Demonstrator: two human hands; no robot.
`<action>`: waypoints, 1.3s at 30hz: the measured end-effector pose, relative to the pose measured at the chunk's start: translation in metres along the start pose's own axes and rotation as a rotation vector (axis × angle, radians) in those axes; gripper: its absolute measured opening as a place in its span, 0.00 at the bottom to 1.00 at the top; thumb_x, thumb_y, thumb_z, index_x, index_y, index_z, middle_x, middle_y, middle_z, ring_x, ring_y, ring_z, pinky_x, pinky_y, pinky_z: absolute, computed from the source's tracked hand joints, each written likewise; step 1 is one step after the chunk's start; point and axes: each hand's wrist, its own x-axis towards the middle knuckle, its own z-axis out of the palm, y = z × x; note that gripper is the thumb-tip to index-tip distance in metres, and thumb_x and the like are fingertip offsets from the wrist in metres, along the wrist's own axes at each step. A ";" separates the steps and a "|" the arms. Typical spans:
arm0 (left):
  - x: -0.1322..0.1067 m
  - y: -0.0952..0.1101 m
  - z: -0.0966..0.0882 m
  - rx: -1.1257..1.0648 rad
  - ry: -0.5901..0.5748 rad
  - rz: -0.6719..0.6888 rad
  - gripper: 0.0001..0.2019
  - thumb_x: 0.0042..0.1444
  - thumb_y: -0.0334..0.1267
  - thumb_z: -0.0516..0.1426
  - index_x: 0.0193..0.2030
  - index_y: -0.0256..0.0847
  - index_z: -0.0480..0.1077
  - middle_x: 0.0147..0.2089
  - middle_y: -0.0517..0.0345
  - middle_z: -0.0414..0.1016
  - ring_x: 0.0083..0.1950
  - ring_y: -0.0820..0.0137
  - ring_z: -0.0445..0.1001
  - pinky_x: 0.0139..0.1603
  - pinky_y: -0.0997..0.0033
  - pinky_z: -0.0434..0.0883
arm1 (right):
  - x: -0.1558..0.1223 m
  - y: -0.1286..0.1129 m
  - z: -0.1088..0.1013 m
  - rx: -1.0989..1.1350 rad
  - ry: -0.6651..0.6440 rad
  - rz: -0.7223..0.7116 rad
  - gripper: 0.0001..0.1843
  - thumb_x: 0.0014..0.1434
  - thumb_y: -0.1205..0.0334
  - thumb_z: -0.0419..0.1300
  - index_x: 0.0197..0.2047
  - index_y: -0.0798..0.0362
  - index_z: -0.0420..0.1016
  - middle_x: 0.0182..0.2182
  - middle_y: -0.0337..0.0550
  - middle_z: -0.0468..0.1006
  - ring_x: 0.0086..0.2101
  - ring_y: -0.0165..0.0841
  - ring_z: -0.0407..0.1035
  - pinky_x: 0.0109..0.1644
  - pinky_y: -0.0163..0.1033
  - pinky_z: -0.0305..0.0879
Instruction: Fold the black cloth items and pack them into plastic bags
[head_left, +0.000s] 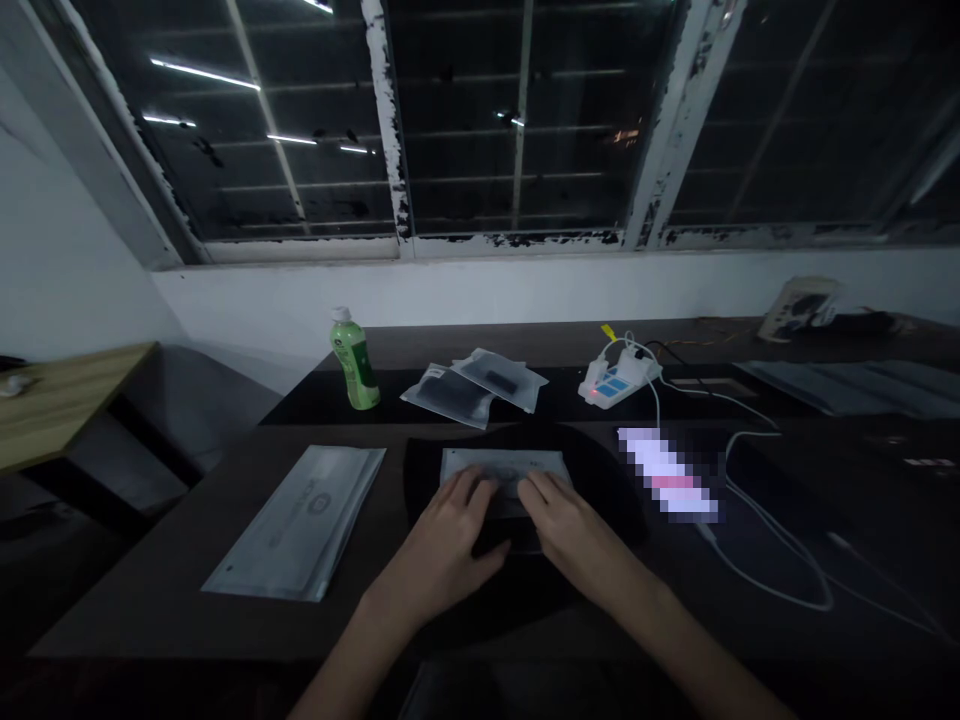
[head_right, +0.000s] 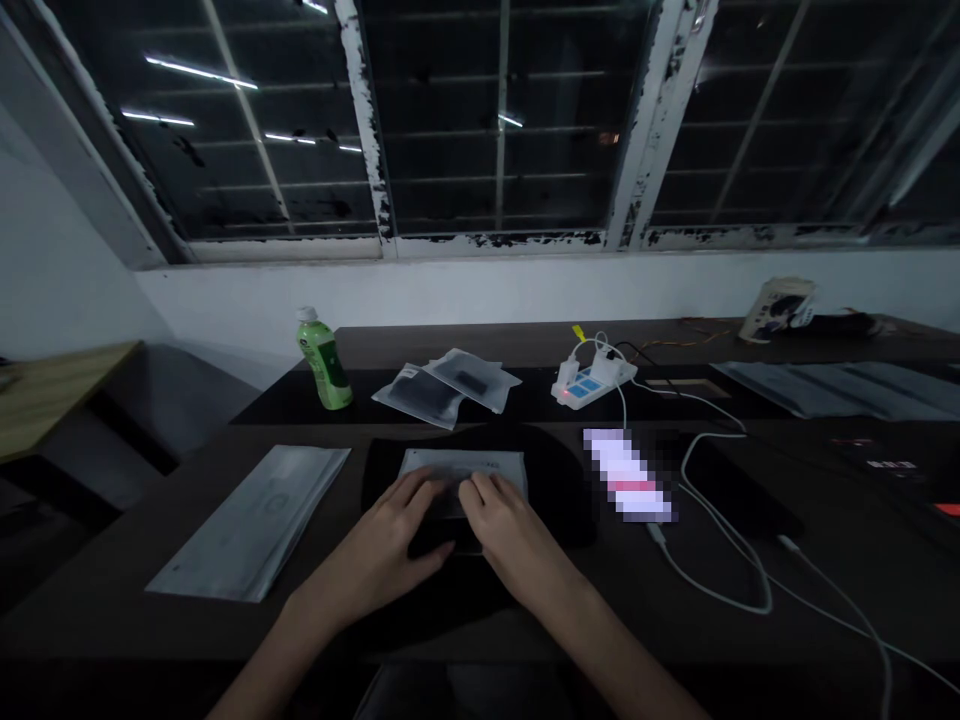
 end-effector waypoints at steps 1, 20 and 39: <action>-0.004 -0.002 0.001 -0.015 0.003 0.030 0.26 0.56 0.36 0.61 0.61 0.36 0.62 0.65 0.40 0.64 0.65 0.54 0.65 0.62 0.52 0.70 | -0.001 0.001 0.002 0.012 -0.006 -0.007 0.23 0.46 0.86 0.48 0.41 0.55 0.65 0.40 0.46 0.70 0.41 0.39 0.69 0.48 0.45 0.72; -0.012 -0.012 0.009 0.179 0.072 0.158 0.14 0.60 0.23 0.51 0.51 0.36 0.68 0.50 0.49 0.77 0.51 0.61 0.76 0.51 0.60 0.76 | -0.026 0.012 -0.004 -0.130 -0.085 0.008 0.15 0.51 0.81 0.54 0.40 0.55 0.68 0.36 0.46 0.75 0.35 0.39 0.72 0.42 0.45 0.72; -0.059 -0.041 -0.025 -0.075 0.122 -0.349 0.07 0.63 0.43 0.53 0.41 0.43 0.68 0.40 0.54 0.73 0.39 0.64 0.76 0.41 0.65 0.71 | -0.048 -0.001 -0.021 0.073 0.059 0.171 0.19 0.60 0.67 0.55 0.55 0.49 0.67 0.51 0.49 0.71 0.48 0.44 0.69 0.51 0.53 0.69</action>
